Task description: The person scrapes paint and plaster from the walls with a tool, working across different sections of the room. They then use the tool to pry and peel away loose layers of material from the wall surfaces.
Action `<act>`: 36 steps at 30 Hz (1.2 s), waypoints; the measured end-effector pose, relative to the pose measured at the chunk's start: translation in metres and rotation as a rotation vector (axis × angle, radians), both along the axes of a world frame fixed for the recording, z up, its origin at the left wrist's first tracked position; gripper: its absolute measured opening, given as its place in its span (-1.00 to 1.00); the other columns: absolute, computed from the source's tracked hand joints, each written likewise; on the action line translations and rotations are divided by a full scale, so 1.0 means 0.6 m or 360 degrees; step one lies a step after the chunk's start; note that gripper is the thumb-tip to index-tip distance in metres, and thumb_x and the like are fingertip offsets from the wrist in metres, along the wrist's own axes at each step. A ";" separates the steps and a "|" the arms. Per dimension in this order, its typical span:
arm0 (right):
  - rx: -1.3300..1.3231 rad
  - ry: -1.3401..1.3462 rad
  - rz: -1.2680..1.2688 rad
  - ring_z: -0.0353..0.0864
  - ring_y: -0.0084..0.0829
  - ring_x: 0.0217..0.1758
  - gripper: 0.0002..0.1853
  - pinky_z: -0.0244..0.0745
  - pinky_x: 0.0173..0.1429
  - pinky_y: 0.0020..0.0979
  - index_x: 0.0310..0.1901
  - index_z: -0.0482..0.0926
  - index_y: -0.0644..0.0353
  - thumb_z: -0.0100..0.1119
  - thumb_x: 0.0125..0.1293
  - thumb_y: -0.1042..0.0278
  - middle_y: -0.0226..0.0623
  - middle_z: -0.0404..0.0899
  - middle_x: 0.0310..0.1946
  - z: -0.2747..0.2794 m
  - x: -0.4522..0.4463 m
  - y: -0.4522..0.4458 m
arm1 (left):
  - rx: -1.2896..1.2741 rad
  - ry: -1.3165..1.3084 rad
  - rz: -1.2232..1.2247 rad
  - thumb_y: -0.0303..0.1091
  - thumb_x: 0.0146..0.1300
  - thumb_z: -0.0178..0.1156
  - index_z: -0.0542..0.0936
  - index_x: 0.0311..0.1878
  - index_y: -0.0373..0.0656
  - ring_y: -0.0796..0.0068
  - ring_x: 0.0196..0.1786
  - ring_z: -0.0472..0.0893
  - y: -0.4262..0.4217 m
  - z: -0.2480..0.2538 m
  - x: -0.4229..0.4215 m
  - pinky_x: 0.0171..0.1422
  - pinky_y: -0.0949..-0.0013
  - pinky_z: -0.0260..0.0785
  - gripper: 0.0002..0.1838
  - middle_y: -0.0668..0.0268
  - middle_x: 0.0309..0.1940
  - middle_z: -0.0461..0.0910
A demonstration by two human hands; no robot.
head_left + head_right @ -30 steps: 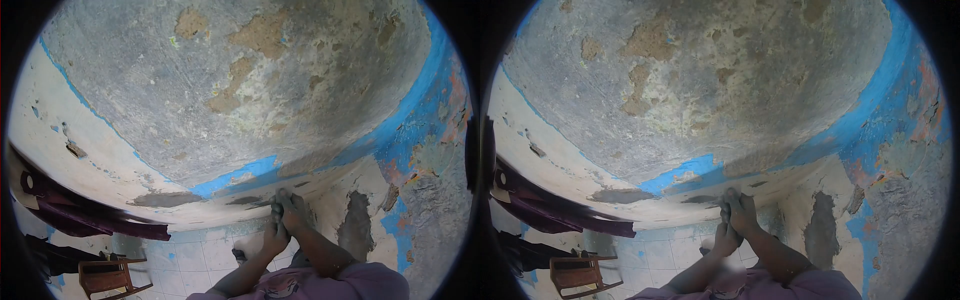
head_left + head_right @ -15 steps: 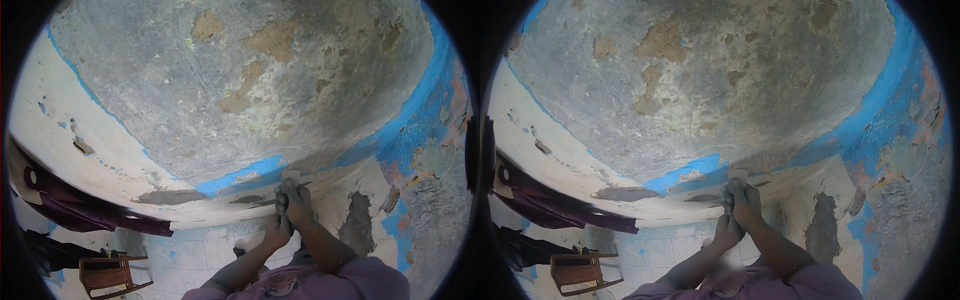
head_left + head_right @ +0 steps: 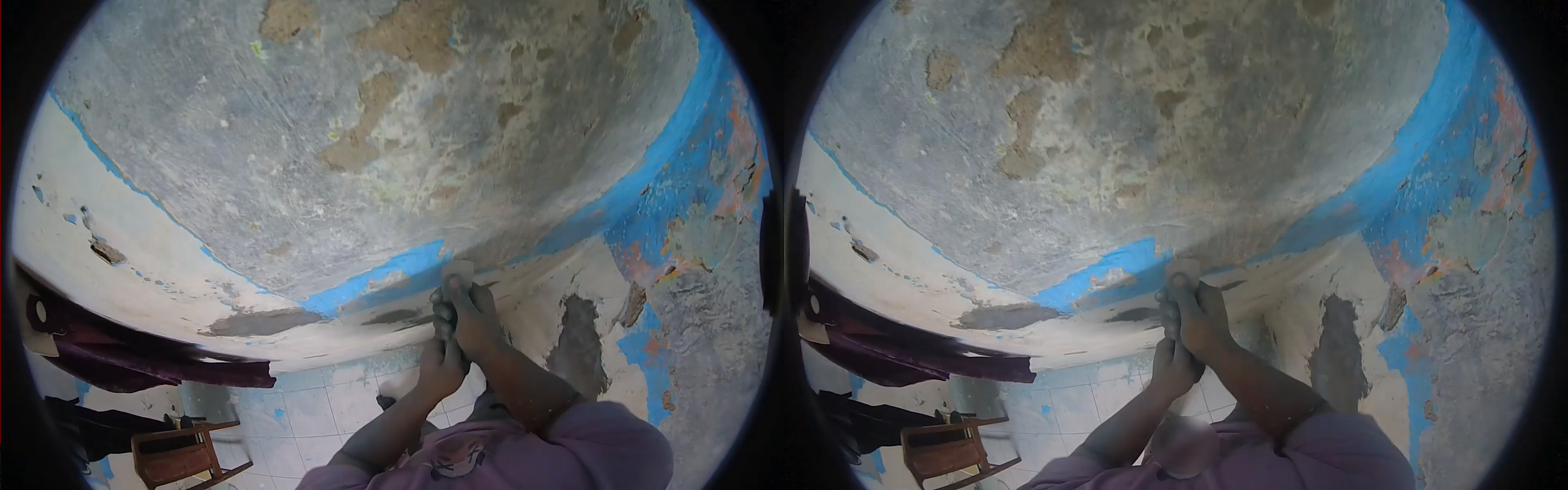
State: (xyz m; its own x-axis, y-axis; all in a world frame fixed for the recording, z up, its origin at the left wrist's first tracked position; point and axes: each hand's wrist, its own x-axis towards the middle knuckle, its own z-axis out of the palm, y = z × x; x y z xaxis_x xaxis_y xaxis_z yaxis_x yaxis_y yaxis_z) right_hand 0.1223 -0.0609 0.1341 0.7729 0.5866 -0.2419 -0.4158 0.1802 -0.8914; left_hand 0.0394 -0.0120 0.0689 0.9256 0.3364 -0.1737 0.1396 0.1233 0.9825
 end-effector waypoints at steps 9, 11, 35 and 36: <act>0.0108 0.0127 -0.0042 0.22 -0.68 -0.71 -0.61 0.11 -0.66 -0.59 -0.36 0.43 0.28 -0.08 0.36 0.04 -0.52 0.24 -0.68 0.011 -0.004 0.012 | 0.0676 -0.0239 -0.0038 -0.49 0.03 0.13 0.41 -0.17 -0.32 0.14 -0.53 0.52 0.009 -0.020 -0.007 -0.48 0.27 0.32 -0.73 0.11 -0.58 0.50; 0.0098 0.0160 -0.0056 0.21 -0.68 -0.71 -0.60 0.11 -0.66 -0.59 -0.37 0.43 0.27 -0.06 0.35 0.03 -0.52 0.25 -0.68 0.005 -0.005 0.006 | -0.0003 0.0106 -0.0034 -0.54 -0.10 0.16 0.40 -0.19 -0.33 0.00 -0.51 0.50 0.002 0.004 -0.007 -0.50 0.22 0.31 -0.68 0.05 -0.54 0.51; 0.0223 0.0003 0.0047 0.25 -0.66 -0.67 -0.57 0.17 -0.59 -0.58 -0.40 0.46 0.26 -0.10 0.35 0.00 -0.51 0.28 -0.68 0.052 0.009 0.019 | 0.0198 -0.0264 0.0088 -0.27 0.34 -0.16 0.44 -0.49 -0.25 0.58 -0.68 0.40 0.013 0.034 0.015 -0.59 0.49 0.20 -0.66 0.35 -0.75 0.40; 0.0151 0.0026 0.0030 0.26 -0.66 -0.67 -0.57 0.18 -0.58 -0.58 -0.41 0.47 0.25 -0.09 0.35 -0.01 -0.50 0.28 -0.68 0.062 0.007 0.018 | -0.0094 -0.0192 0.0069 -0.27 0.34 -0.16 0.46 -0.47 -0.26 0.54 -0.68 0.40 0.015 0.055 0.011 -0.58 0.46 0.22 -0.65 0.35 -0.74 0.40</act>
State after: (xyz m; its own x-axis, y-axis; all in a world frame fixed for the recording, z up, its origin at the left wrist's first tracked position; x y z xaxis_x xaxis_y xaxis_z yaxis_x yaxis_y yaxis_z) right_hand 0.1264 -0.0501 0.1716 0.7577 0.6222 -0.1971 -0.4345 0.2555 -0.8637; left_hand 0.0460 -0.0031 0.1018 0.9256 0.3692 -0.0830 0.0143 0.1851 0.9826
